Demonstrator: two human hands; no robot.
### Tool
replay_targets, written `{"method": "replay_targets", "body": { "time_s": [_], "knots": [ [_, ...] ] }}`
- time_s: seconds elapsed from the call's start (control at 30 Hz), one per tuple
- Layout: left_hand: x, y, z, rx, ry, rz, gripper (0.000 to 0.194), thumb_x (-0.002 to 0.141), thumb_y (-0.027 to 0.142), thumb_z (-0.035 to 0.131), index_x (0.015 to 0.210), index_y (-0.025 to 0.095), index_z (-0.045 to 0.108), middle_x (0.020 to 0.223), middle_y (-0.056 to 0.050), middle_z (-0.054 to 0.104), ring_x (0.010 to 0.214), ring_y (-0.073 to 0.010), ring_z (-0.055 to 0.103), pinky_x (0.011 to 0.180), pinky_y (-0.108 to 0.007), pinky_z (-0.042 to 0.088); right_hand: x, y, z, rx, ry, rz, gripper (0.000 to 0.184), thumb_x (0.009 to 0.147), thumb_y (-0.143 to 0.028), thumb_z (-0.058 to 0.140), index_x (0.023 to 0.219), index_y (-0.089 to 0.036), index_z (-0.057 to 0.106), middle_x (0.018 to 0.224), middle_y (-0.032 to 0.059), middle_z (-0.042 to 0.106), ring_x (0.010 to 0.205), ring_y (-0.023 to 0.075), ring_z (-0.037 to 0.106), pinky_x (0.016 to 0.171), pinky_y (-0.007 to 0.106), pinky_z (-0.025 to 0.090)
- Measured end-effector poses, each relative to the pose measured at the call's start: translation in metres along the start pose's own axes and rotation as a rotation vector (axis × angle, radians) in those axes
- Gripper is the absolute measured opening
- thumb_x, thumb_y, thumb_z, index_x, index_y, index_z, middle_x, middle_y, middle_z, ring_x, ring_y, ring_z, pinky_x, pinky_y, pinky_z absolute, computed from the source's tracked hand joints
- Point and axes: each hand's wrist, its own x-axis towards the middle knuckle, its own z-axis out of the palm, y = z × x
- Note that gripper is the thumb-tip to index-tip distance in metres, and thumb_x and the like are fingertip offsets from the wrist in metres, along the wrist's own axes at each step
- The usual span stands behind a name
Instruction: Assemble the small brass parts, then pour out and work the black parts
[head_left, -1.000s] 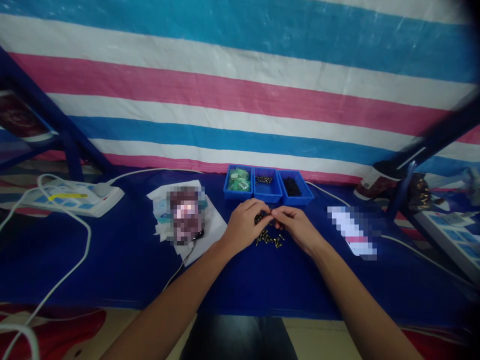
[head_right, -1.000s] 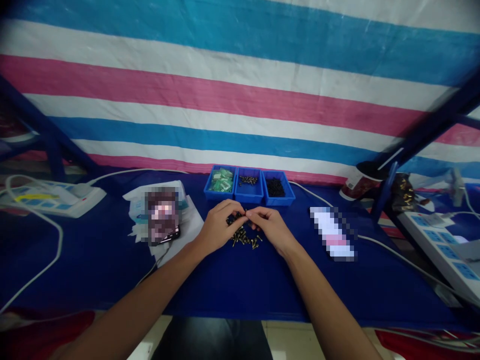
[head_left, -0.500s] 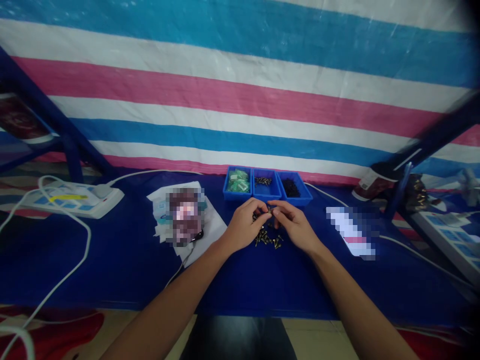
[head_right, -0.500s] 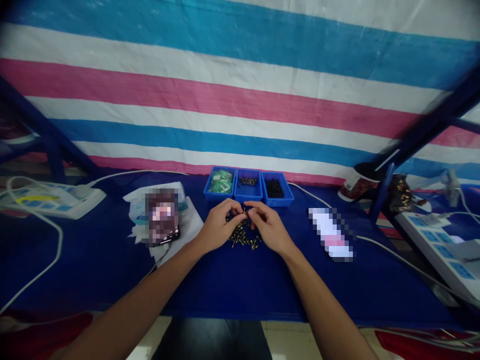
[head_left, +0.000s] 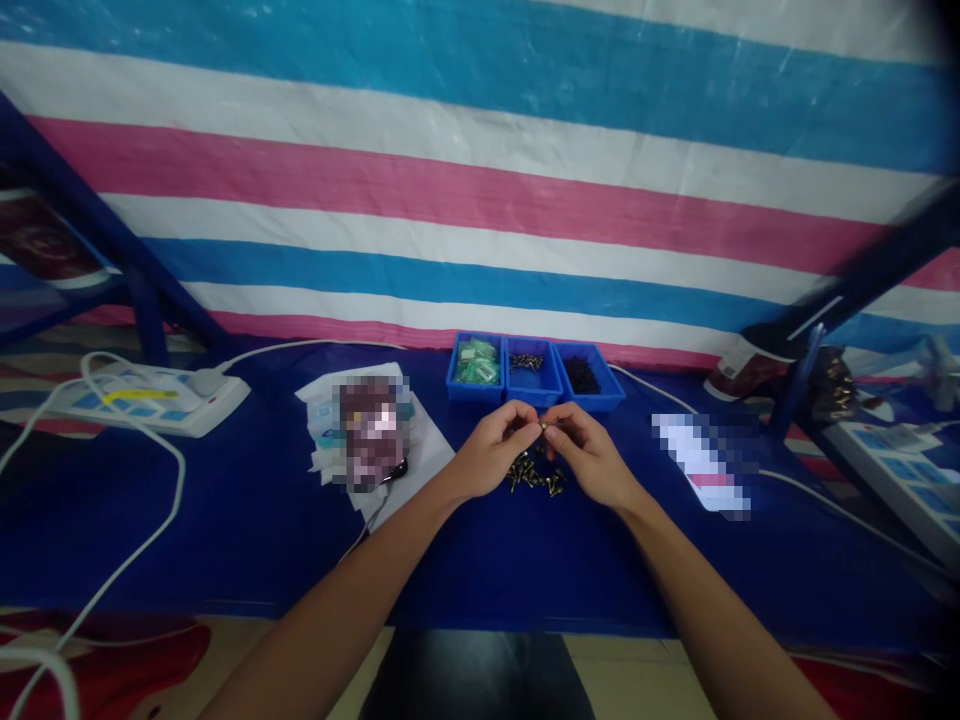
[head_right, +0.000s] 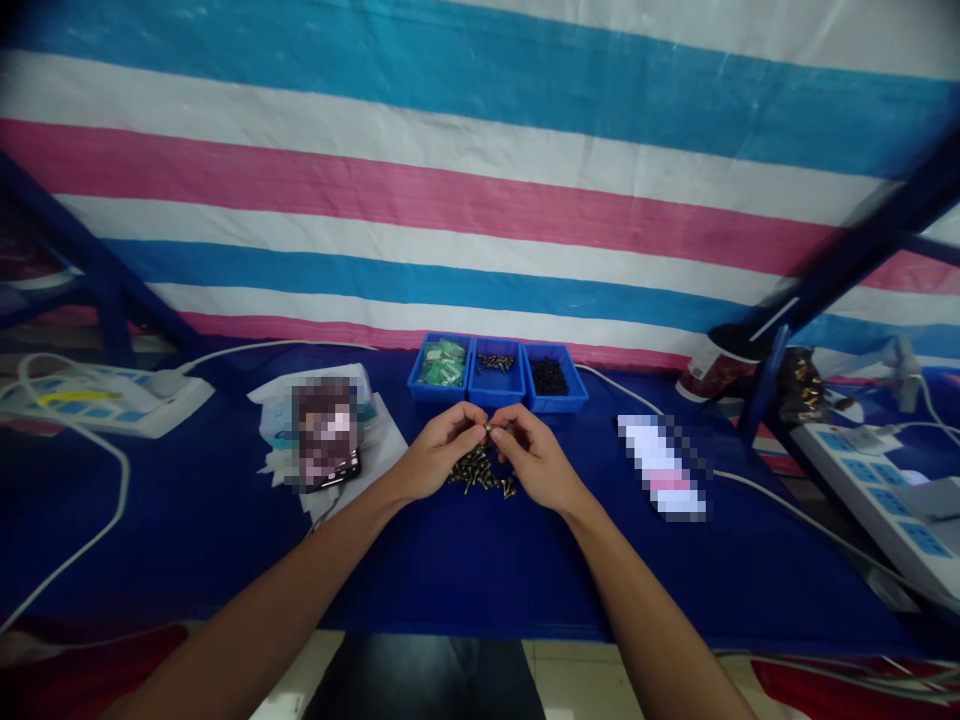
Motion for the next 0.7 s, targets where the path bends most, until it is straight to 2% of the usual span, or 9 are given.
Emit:
{"method": "replay_targets", "body": {
  "time_s": [0.1, 0.27, 0.3, 0.37, 0.43, 0.5, 0.57, 0.63, 0.7],
  "knots": [
    [0.001, -0.001, -0.001, 0.034, 0.047, 0.004, 0.022, 0.096, 0.039, 0.048, 0.096, 0.019, 0.058, 0.084, -0.002, 0.059, 0.079, -0.0143, 0.056, 0.074, -0.028, 0.046, 0.001, -0.002, -0.001, 0.031, 0.005, 0.01, 0.024, 0.095, -0.044, 0.05, 0.089, -0.022, 0.056, 0.071, -0.0011, 0.057, 0.064, 0.0142, 0.053, 0.065, 0.029, 0.044],
    [0.006, -0.008, -0.005, 0.093, 0.24, 0.017, 0.03, 0.097, 0.042, 0.045, 0.104, 0.019, 0.063, 0.088, -0.003, 0.061, 0.077, -0.0142, 0.058, 0.07, -0.028, 0.048, 0.005, 0.0, -0.003, -0.062, 0.014, 0.085, 0.039, 0.096, -0.046, 0.044, 0.069, -0.02, 0.053, 0.063, -0.0004, 0.054, 0.063, 0.0143, 0.052, 0.065, 0.029, 0.043],
    [0.007, -0.01, -0.007, 0.104, 0.278, 0.018, 0.031, 0.097, 0.042, 0.045, 0.102, 0.019, 0.063, 0.087, -0.003, 0.061, 0.075, -0.0141, 0.058, 0.068, -0.027, 0.047, 0.006, 0.002, -0.003, -0.068, 0.037, 0.097, 0.035, 0.095, -0.047, 0.046, 0.073, -0.02, 0.054, 0.063, -0.0009, 0.054, 0.062, 0.0142, 0.052, 0.064, 0.029, 0.043],
    [0.009, -0.013, -0.009, 0.121, 0.344, 0.012, 0.032, 0.097, 0.043, 0.045, 0.097, 0.018, 0.065, 0.085, -0.004, 0.062, 0.073, -0.0138, 0.057, 0.065, -0.027, 0.047, 0.009, 0.008, -0.002, -0.03, 0.157, 0.119, 0.027, 0.09, -0.048, 0.053, 0.097, -0.022, 0.054, 0.068, -0.0025, 0.056, 0.058, 0.0136, 0.053, 0.06, 0.028, 0.044],
    [0.01, -0.015, -0.011, 0.127, 0.394, -0.003, 0.031, 0.096, 0.043, 0.046, 0.093, 0.018, 0.065, 0.083, -0.003, 0.062, 0.071, -0.0134, 0.057, 0.063, -0.026, 0.046, 0.012, 0.017, -0.002, 0.008, 0.32, 0.145, 0.051, 0.084, -0.048, 0.062, 0.123, -0.025, 0.039, 0.077, -0.0035, 0.058, 0.055, 0.0128, 0.053, 0.056, 0.028, 0.043],
    [0.011, -0.016, -0.013, 0.14, 0.426, -0.022, 0.03, 0.095, 0.042, 0.048, 0.09, 0.018, 0.065, 0.082, -0.003, 0.063, 0.07, -0.0133, 0.057, 0.063, -0.026, 0.045, 0.013, 0.024, -0.003, -0.047, 0.377, 0.174, 0.062, 0.081, -0.049, 0.065, 0.129, -0.025, 0.034, 0.079, -0.0036, 0.058, 0.054, 0.0129, 0.053, 0.054, 0.028, 0.043],
    [0.011, -0.016, -0.013, 0.172, 0.44, -0.033, 0.027, 0.093, 0.041, 0.05, 0.089, 0.019, 0.065, 0.081, -0.002, 0.063, 0.07, -0.0137, 0.057, 0.064, -0.026, 0.044, 0.012, 0.028, -0.005, -0.207, 0.325, 0.173, 0.048, 0.084, -0.047, 0.062, 0.122, -0.024, 0.045, 0.078, -0.0024, 0.059, 0.057, 0.014, 0.054, 0.057, 0.029, 0.043],
    [0.011, -0.016, -0.013, 0.211, 0.447, -0.035, 0.024, 0.091, 0.039, 0.053, 0.088, 0.019, 0.065, 0.081, -0.001, 0.063, 0.072, -0.0142, 0.057, 0.067, -0.027, 0.044, 0.009, 0.028, -0.006, -0.421, 0.209, 0.135, 0.031, 0.087, -0.043, 0.058, 0.11, -0.023, 0.058, 0.079, 0.0002, 0.062, 0.064, 0.0155, 0.056, 0.063, 0.03, 0.043],
    [0.01, -0.016, -0.013, 0.237, 0.453, -0.031, 0.022, 0.09, 0.038, 0.054, 0.087, 0.019, 0.065, 0.08, -0.001, 0.063, 0.073, -0.0146, 0.056, 0.069, -0.027, 0.043, 0.007, 0.024, -0.007, -0.596, 0.077, 0.094, 0.023, 0.087, -0.039, 0.059, 0.102, -0.023, 0.066, 0.082, 0.0021, 0.064, 0.07, 0.0169, 0.058, 0.066, 0.03, 0.042]
  ]
}}
